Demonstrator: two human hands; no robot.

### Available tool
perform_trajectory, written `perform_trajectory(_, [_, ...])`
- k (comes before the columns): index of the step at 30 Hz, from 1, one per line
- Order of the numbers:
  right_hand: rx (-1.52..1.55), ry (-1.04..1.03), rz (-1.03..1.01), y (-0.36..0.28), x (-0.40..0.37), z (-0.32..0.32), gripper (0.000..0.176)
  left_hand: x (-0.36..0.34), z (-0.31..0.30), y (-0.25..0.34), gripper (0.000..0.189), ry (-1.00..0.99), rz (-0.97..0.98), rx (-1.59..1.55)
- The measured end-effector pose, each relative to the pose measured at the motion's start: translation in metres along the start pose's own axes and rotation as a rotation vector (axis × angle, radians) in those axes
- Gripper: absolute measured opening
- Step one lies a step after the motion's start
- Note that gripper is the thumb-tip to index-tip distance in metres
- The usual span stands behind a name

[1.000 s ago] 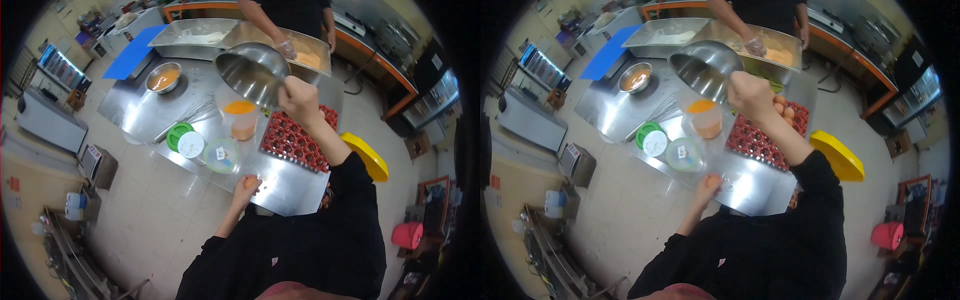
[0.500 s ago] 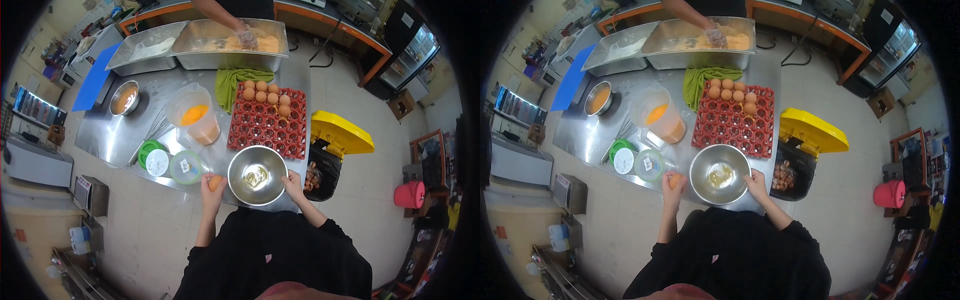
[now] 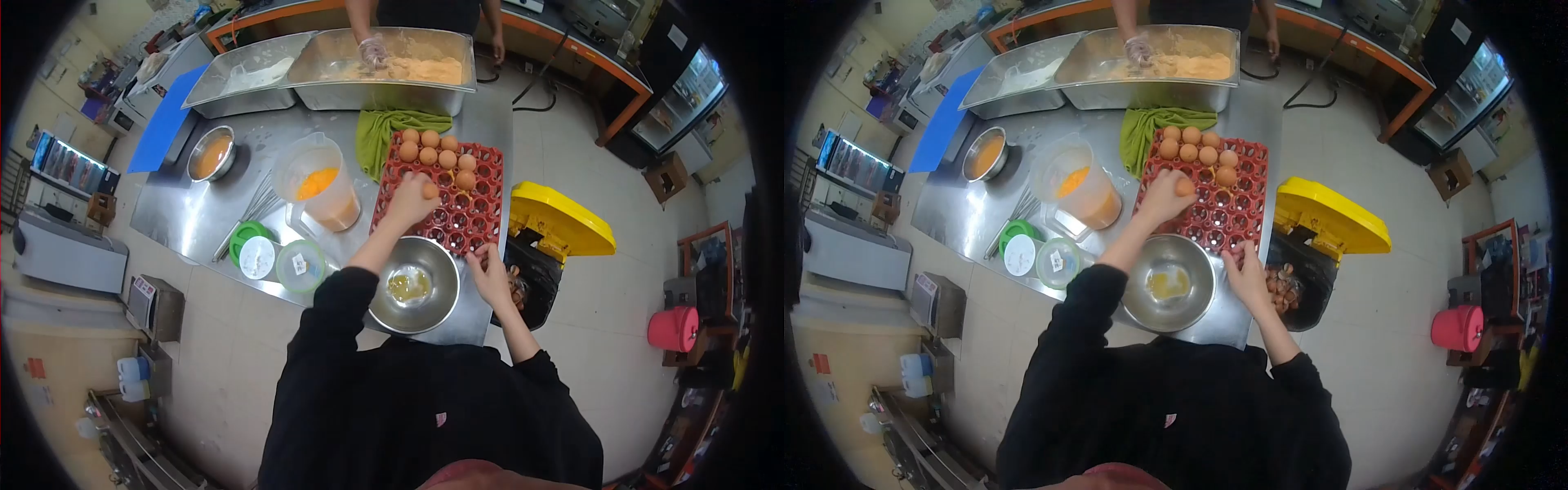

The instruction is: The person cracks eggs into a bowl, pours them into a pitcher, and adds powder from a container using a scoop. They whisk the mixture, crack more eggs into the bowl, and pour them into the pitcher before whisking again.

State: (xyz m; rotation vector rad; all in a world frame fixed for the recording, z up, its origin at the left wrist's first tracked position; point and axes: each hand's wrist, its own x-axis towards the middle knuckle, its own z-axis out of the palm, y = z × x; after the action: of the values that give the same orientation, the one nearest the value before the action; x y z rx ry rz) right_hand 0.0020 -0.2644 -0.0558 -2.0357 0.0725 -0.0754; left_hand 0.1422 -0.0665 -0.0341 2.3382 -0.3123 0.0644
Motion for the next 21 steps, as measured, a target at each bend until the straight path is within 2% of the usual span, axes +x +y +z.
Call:
perform_trajectory(2, [0.048, 0.003, -0.032, 0.000, -0.005, -0.001, 0.022, 0.014, 0.027, 0.001, 0.041, -0.065, 0.005, 0.090])
perform_trajectory(6, [0.079, 0.011, -0.011, 0.021, -0.015, -0.017, 0.026, 0.024, 0.041, 0.009, 0.045, -0.149, -0.063, 0.153])
perform_trajectory(8, [0.138, -0.001, 0.029, 0.030, -0.014, -0.025, 0.031, 0.023, 0.032, 0.011, 0.042, -0.022, -0.008, 0.131])
perform_trajectory(10, [0.358, -0.043, 0.139, 0.019, -0.010, -0.034, 0.031, 0.029, 0.015, 0.007, 0.037, 0.133, 0.002, -0.005])
perform_trajectory(12, [0.475, -0.063, 0.199, 0.012, -0.004, -0.039, 0.032, 0.058, 0.009, -0.030, 0.027, 0.447, -0.056, -0.161])
perform_trajectory(13, [0.450, -0.081, 0.182, 0.011, -0.005, -0.040, 0.031, 0.075, 0.015, -0.063, 0.026, 0.637, -0.057, 0.054])
perform_trajectory(14, [0.425, -0.097, 0.163, 0.010, -0.007, -0.039, 0.029, 0.089, 0.018, -0.089, 0.030, 0.723, -0.150, 0.247])
perform_trajectory(16, [0.394, -0.126, 0.141, 0.007, -0.007, -0.038, 0.030, 0.109, 0.027, -0.125, 0.034, 0.600, -0.577, 0.353])
perform_trajectory(19, [0.395, -0.173, 0.146, -0.003, -0.016, -0.041, 0.029, 0.110, 0.026, -0.146, 0.035, 0.427, -0.629, 0.371])
perform_trajectory(21, [0.369, -0.171, 0.168, -0.004, -0.016, -0.049, 0.026, 0.111, 0.017, -0.149, 0.031, 0.273, -0.546, 0.495])
